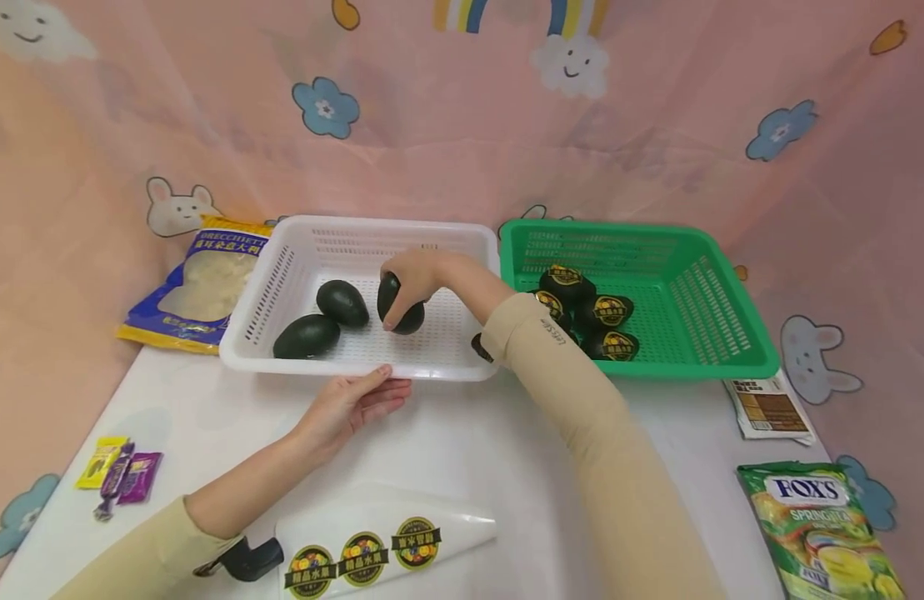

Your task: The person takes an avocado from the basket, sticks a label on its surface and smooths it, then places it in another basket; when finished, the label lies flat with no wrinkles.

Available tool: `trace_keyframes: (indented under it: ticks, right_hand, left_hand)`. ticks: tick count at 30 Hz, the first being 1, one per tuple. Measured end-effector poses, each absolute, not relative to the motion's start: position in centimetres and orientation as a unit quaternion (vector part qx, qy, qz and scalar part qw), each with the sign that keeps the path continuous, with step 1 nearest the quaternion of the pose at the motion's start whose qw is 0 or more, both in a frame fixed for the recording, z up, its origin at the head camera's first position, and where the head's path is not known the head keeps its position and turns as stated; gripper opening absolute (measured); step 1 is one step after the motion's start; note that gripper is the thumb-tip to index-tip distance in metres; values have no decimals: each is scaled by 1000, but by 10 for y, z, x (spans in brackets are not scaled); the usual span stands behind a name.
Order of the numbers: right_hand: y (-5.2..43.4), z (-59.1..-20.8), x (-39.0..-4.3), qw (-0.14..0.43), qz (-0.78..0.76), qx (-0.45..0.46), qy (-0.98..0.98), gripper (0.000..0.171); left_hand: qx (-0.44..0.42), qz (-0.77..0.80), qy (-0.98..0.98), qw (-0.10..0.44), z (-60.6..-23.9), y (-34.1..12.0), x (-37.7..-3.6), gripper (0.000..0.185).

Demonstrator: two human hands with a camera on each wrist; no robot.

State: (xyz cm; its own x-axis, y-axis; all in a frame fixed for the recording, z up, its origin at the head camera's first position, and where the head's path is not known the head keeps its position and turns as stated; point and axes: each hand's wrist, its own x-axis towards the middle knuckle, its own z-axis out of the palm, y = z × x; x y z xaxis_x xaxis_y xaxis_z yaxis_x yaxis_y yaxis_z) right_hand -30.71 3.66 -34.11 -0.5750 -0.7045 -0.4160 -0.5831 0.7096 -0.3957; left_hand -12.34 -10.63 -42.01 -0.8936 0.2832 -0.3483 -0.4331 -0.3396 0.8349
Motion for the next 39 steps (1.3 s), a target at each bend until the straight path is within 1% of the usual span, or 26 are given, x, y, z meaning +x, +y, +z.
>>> trace_keyframes:
  ticks: [2,5,10,13,17,20,23,28,32,35,37,39]
  right_hand:
    - [41,-335,-301,248,-123,-374,885,63]
    - [53,-329,-289,218,-181,-364,887,65]
    - [78,-332,-261,150,-292,-330,885,61]
    - [94,-338,-234,131,-366,-281,878,57]
    - [116,-348,-191,116,-449,-211,861,57]
    - [132,-359,-160,105,-494,-195,841,58]
    - [147,-374,-134,97,-510,-202,830,59]
    - [163,-406,-107,80,-497,-211,838,63]
    - [168,-429,-98,96,-497,-191,841,63]
    - [168,-442,-96,115,-492,-184,843,65]
    - [168,-447,-95,122,-485,-190,845,66]
    - [169,-450,-94,124,-478,-201,846,67]
  left_hand:
    - [-73,816,530,219,-420,-106,-124,43]
    - [-76,816,529,220,-420,-106,-125,44]
    - [-76,816,530,219,-423,-107,-125,45]
    - [-75,812,537,216,-423,-108,-125,44]
    - [-70,801,554,217,-423,-109,-123,44]
    - [-61,788,571,222,-423,-111,-123,47]
    - [-45,766,598,231,-423,-113,-123,49]
    - [22,708,661,247,-422,-116,-120,46]
    - [123,584,760,258,-422,-120,-108,44]
    - [209,452,830,253,-421,-122,-95,50]
    - [257,376,855,247,-420,-122,-87,58]
    - [287,321,868,247,-419,-121,-79,70]
